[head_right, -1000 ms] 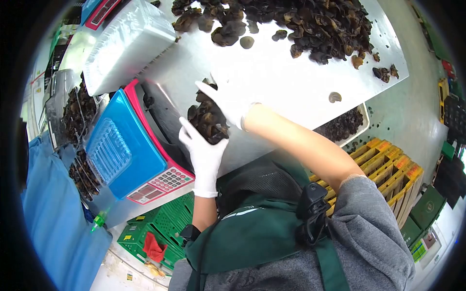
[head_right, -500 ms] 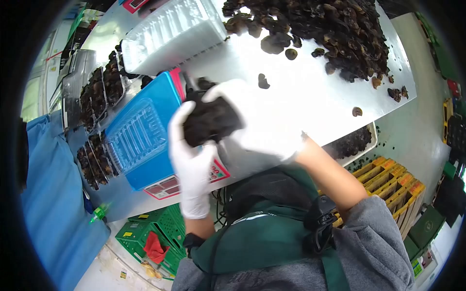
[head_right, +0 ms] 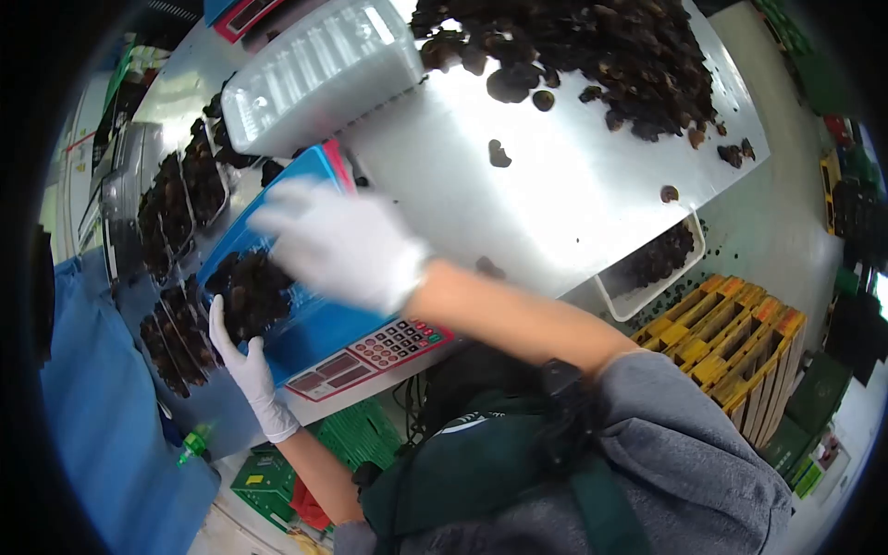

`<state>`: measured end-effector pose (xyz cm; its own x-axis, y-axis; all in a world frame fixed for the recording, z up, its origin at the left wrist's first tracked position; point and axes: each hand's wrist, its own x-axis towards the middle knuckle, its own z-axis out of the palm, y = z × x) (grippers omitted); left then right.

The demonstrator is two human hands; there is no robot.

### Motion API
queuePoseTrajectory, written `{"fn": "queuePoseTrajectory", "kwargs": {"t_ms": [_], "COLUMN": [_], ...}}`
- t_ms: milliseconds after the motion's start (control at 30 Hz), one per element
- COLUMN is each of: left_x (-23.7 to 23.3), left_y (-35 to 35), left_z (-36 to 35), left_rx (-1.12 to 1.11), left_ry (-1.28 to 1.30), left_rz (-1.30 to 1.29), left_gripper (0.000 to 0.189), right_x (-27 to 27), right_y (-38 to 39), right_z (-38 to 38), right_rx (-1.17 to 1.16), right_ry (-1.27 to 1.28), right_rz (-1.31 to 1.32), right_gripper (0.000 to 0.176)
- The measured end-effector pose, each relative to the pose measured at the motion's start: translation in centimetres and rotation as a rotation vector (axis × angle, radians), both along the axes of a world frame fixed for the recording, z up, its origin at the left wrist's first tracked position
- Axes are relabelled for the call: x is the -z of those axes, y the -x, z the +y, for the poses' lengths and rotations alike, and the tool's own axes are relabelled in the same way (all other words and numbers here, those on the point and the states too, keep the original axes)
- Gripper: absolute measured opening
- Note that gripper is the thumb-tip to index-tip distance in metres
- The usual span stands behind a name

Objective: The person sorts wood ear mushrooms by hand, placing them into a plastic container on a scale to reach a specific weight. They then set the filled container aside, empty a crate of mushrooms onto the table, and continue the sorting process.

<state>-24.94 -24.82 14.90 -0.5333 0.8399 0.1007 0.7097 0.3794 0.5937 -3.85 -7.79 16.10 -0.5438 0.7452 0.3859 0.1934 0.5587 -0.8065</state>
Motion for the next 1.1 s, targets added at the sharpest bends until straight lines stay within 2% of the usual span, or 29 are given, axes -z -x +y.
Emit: {"fn": "queuePoseTrajectory", "kwargs": {"t_ms": [33,67,100,167,200,267,333,400,433,467,533,567,600,633,667,700,767,800,867,933,967,1000,1033,1067,1100], "left_x": [0.1,0.0,-0.3,-0.6,-0.7,-1.1,-1.9,-2.0,-2.3,-2.0,-1.4,-1.7,-1.4,-0.9,-0.5,-0.6,-1.3,-1.8,-2.7,-2.6,-2.7,-2.7,-2.8,-2.9,-2.8], "left_y": [-0.4,-0.8,-1.7,-4.0,-5.2,-7.0,-7.5,-7.1,-7.1,-6.7,-5.6,-5.8,-6.0,-6.3,-6.8,-6.8,-6.8,-6.9,-6.8,-6.6,-7.0,-7.3,-7.8,-8.4,-9.4], "left_z": [-0.2,-0.3,-0.2,-0.4,-0.5,-1.0,-1.4,-2.2,-1.5,-1.1,-0.4,1.0,1.4,1.9,2.2,2.2,2.1,1.9,1.4,0.7,0.4,0.2,0.1,0.2,0.2], "left_rx": [0.007,0.010,-0.003,-0.044,-0.083,-0.162,-0.251,-0.301,-0.320,-0.232,-0.052,0.049,0.162,0.193,0.224,0.242,0.224,0.214,0.216,0.127,0.054,0.029,0.019,0.009,0.013], "left_ry": [0.005,0.010,-0.003,0.018,0.037,0.081,0.018,-0.079,-0.165,-0.174,-0.191,-0.175,0.020,0.096,0.170,0.240,0.236,0.238,0.130,-0.045,-0.096,-0.142,-0.159,-0.180,-0.201], "left_rz": [-0.009,-0.009,-0.005,-0.035,-0.054,-0.037,-0.070,-0.088,0.024,0.063,0.138,0.108,0.090,0.185,0.281,0.261,0.177,0.135,0.072,0.027,0.040,0.043,0.037,0.028,0.035], "left_gripper": [0.079,0.078,0.078,0.077,0.077,0.077,0.075,0.075,0.059,0.054,0.043,0.031,0.036,0.039,0.043,0.052,0.054,0.055,0.052,0.046,0.043,0.041,0.039,0.037,0.036], "right_x": [2.0,2.6,5.5,11.2,12.8,14.2,14.0,13.7,13.2,11.7,9.6,10.2,10.9,12.0,12.0,12.1,12.4,12.9,13.6,13.9,13.6,14.5,16.9,16.3,16.7], "right_y": [-2.2,-5.0,-7.1,-12.7,-15.5,-19.3,-21.7,-21.8,-21.4,-19.5,-16.0,-14.3,-13.4,-12.6,-12.1,-11.7,-11.3,-11.4,-12.0,-13.7,-15.3,-17.9,-21.7,-25.0,-29.3], "right_z": [1.8,2.5,3.0,4.0,3.5,2.1,1.5,0.0,-0.9,-2.2,-5.3,-7.6,-8.7,-9.1,-8.8,-8.5,-7.8,-7.3,-5.7,-3.1,-1.6,0.2,1.6,2.6,3.6], "right_rx": [0.097,0.117,0.351,0.546,0.491,0.385,0.465,0.609,0.682,0.509,0.019,-0.036,-0.232,-0.313,-0.320,-0.324,-0.322,-0.286,-0.047,0.191,0.332,0.457,0.594,0.710,0.775], "right_ry": [-0.131,0.128,0.070,-0.262,-0.135,-0.010,0.019,-0.194,-0.301,-0.323,0.026,0.096,0.136,0.216,0.162,0.107,-0.001,-0.079,-0.092,-0.133,-0.067,-0.039,-0.150,-0.141,-0.040], "right_rz": [0.147,0.167,0.074,-0.525,-0.601,-0.576,-0.555,-0.620,-0.651,-0.453,-0.330,-0.217,-0.273,-0.285,-0.387,-0.488,-0.711,-0.795,-0.889,-0.982,-0.992,-0.995,-0.935,-1.003,-0.838], "right_gripper": [0.025,0.022,0.023,0.024,0.022,0.018,0.014,0.013,0.013,0.019,0.035,0.044,0.053,0.060,0.061,0.062,0.068,0.066,0.064,0.064,0.064,0.062,0.060,0.058,0.055]}}
